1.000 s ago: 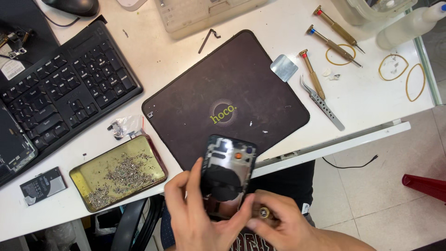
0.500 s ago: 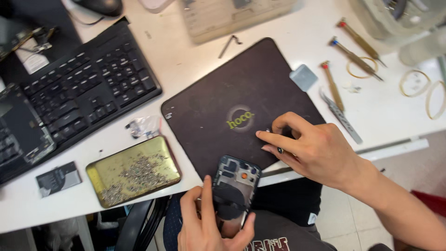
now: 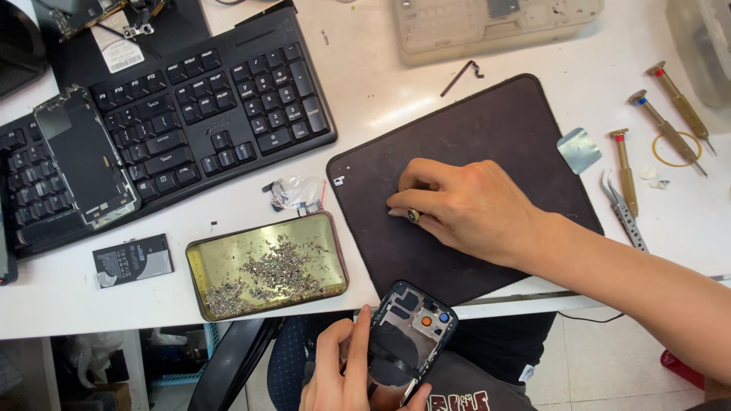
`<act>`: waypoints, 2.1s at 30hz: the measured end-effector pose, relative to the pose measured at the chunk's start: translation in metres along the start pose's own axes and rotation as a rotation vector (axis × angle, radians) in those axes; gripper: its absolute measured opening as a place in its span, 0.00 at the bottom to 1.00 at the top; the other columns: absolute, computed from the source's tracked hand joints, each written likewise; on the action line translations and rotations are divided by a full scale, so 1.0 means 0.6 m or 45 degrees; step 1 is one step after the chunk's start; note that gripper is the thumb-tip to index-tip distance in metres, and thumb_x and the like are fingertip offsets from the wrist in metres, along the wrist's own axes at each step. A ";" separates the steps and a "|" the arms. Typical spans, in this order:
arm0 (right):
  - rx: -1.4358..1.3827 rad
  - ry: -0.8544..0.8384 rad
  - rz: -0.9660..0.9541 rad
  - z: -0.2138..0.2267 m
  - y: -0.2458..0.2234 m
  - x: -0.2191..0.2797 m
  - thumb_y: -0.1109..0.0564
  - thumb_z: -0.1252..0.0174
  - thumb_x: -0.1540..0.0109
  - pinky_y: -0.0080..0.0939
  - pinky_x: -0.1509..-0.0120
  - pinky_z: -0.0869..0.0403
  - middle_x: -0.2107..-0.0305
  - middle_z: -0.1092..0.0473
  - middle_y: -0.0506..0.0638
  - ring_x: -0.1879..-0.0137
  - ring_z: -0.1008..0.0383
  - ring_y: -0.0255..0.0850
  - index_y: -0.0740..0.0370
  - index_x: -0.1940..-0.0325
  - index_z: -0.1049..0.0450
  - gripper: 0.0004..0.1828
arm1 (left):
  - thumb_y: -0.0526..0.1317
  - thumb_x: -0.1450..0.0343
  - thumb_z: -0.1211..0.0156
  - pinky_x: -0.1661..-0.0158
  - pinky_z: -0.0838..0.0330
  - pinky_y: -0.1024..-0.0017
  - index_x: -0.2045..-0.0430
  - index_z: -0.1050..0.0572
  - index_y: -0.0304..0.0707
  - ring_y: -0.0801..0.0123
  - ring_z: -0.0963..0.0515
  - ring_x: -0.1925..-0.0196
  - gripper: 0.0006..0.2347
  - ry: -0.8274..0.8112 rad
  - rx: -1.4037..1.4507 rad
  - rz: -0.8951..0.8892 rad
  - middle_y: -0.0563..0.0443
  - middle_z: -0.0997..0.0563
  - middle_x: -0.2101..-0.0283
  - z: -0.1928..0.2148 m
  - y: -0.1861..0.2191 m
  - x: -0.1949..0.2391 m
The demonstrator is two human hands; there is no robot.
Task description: The person uses a screwdriver to remove screws from the back of a disassembled smartphone, then uses tweezers to lift and disconnect a ribbon cable. The person places the phone down and continues working on internal components.
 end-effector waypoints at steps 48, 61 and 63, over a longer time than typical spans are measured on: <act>-0.932 -0.698 -0.628 0.062 0.091 0.149 0.58 0.48 0.35 0.35 0.55 0.21 0.60 0.16 0.45 0.59 0.19 0.35 0.56 0.40 0.18 0.21 | 0.58 0.38 0.28 0.39 0.33 0.45 0.39 0.38 0.16 0.37 0.26 0.37 0.43 0.037 -0.148 -0.837 0.26 0.28 0.40 0.043 0.124 -0.184; -0.098 0.719 -0.691 0.067 0.041 0.473 0.53 0.48 0.35 0.40 0.60 0.27 0.63 0.29 0.54 0.63 0.27 0.41 0.64 0.50 0.29 0.15 | 0.54 0.34 0.23 0.40 0.22 0.54 0.39 0.41 0.13 0.39 0.22 0.38 0.43 0.207 0.111 -0.656 0.23 0.29 0.39 0.014 0.096 -0.171; 0.118 0.917 -0.667 0.017 0.043 0.569 0.54 0.47 0.37 0.41 0.62 0.29 0.66 0.32 0.55 0.65 0.29 0.43 0.64 0.53 0.32 0.12 | 0.56 0.36 0.24 0.42 0.20 0.55 0.42 0.38 0.11 0.38 0.22 0.39 0.43 0.245 0.067 -0.646 0.22 0.28 0.42 0.016 0.097 -0.170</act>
Point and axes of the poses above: each hand's wrist, its own x-axis away from the middle knuckle, its own z-axis out of the back of the hand, y = z × x, the point moved 5 cm from there along -x, towards the middle knuckle
